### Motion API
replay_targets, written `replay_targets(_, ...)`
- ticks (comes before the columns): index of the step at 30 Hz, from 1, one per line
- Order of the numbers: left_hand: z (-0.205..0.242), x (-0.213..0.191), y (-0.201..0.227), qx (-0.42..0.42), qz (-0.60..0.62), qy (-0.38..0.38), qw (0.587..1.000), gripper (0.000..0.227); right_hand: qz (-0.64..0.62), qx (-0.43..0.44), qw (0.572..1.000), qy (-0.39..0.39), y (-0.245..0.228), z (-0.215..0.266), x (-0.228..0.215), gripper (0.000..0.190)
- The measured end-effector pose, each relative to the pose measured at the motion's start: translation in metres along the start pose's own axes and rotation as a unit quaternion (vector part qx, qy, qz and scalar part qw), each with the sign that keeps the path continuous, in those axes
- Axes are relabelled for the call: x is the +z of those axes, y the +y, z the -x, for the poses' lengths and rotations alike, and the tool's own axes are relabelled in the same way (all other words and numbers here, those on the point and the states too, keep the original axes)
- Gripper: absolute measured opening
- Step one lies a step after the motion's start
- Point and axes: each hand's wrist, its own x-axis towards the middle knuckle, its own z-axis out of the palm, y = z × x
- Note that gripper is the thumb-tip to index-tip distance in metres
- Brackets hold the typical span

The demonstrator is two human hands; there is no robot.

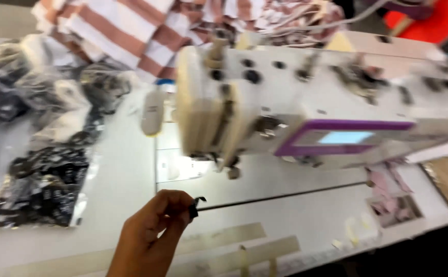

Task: Trimming and preparing garment labels at a sewing workstation.

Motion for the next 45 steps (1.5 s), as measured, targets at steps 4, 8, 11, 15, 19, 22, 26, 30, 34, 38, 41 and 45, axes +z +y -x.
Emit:
replay_targets(4,0.023,0.043,0.008,0.007,0.033,-0.015,0.999,0.019,0.284,0.125,0.937,-0.16,0.125,0.019,-0.086,0.037)
replay_targets(8,0.045,0.081,0.029,-0.085,0.034,-0.044,0.995,0.007,0.523,0.251,0.753,-0.31,0.198,0.003,-0.144,0.049)
replay_targets(11,0.059,0.112,0.055,-0.1,-0.046,-0.112,0.988,0.012,0.636,0.355,0.557,-0.398,0.112,0.006,-0.141,0.06)
replay_targets(15,0.054,0.159,0.05,0.013,-0.097,-0.158,0.983,0.015,0.305,-0.099,0.94,0.116,-0.053,0.046,-0.106,0.033)
replay_targets(19,0.036,0.186,0.06,-0.021,-0.167,-0.217,0.962,0.022,0.277,-0.252,0.923,0.087,-0.044,0.031,-0.136,0.03)
replay_targets(22,0.029,0.193,0.086,-0.075,-0.179,-0.24,0.951,0.019,0.176,-0.184,0.962,0.099,-0.058,0.025,-0.147,0.008)
replay_targets(26,0.04,0.183,0.096,-0.129,-0.062,-0.152,0.978,0.019,-0.009,0.118,0.976,0.185,-0.052,0.028,-0.147,0.012)
replay_targets(30,0.074,0.187,0.063,-0.08,0.068,-0.038,0.994,0.013,-0.124,0.119,0.956,0.236,-0.049,0.045,-0.115,0.014)
replay_targets(34,0.101,0.17,0.04,-0.006,-0.001,-0.058,0.998,0.013,-0.072,0.071,0.954,0.283,-0.056,0.07,-0.07,0.012)
replay_targets(38,0.123,0.135,0.051,-0.052,0.085,-0.099,0.99,0.018,-0.151,0.139,0.949,0.239,-0.077,0.09,-0.044,0.012)
replay_targets(41,0.137,0.122,0.05,-0.112,0.157,-0.146,0.97,0.023,-0.221,0.08,0.952,0.197,-0.066,0.101,-0.036,0.013)
replay_targets(45,0.168,0.109,0.053,-0.097,0.119,-0.148,0.977,0.015,-0.209,0.047,0.963,0.165,-0.074,0.124,-0.026,0.017)
